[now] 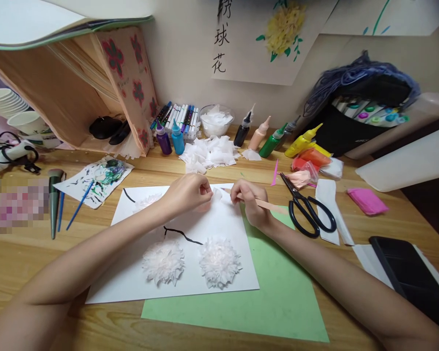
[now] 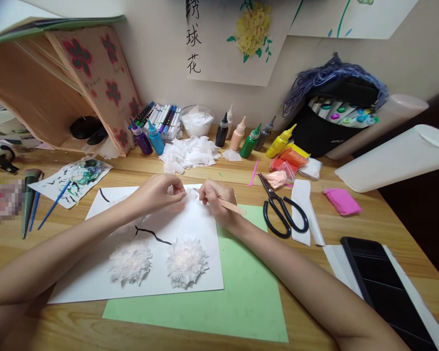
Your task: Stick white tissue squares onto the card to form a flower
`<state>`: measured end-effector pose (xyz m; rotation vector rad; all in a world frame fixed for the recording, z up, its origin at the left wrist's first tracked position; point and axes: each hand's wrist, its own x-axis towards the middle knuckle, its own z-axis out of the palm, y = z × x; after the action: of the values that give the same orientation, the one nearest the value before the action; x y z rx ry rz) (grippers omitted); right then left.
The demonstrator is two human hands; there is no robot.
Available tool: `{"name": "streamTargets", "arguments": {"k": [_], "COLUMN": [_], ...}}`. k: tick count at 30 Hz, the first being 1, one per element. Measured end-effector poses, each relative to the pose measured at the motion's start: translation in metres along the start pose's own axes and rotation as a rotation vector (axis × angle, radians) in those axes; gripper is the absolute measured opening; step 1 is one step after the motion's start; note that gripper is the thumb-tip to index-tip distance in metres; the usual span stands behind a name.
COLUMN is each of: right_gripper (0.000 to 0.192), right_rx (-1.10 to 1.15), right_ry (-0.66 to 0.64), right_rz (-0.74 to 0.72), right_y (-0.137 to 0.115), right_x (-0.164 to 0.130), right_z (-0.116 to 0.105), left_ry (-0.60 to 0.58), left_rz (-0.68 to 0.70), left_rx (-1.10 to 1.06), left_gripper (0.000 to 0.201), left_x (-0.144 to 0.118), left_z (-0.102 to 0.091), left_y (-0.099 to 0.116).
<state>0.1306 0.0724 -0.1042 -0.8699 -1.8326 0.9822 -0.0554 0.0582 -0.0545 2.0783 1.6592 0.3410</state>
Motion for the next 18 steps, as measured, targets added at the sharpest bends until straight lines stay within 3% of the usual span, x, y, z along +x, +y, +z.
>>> {"name": "streamTargets", "arguments": {"k": [5,9,13,18], "right_gripper": [0.044,0.043,0.046,0.053], "right_rx": [0.009,0.019,0.117,0.235], "right_ry": [-0.17,-0.207,-0.066,0.142], "right_rz": [0.047,0.079,0.031,-0.113], "right_y": [0.0013,0.0017,0.0043,0.0033], "right_x": [-0.0014,0.0012,-0.0017,-0.0078], "right_z": [0.0029,0.0045,0.0033,0.0023], "left_ry": [0.002,-0.011,-0.017,-0.153], "left_rz": [-0.006,-0.023,-0.027,0.016], "left_rx": [0.029,0.027,-0.013,-0.313], "left_gripper": [0.012,0.012,0.009,0.011], "left_x": [-0.0002,0.0001,0.0003,0.0013], "left_z": [0.0008,0.0008,0.0,-0.001], "left_y": [0.0008,0.0004,0.0013,0.0035]}}
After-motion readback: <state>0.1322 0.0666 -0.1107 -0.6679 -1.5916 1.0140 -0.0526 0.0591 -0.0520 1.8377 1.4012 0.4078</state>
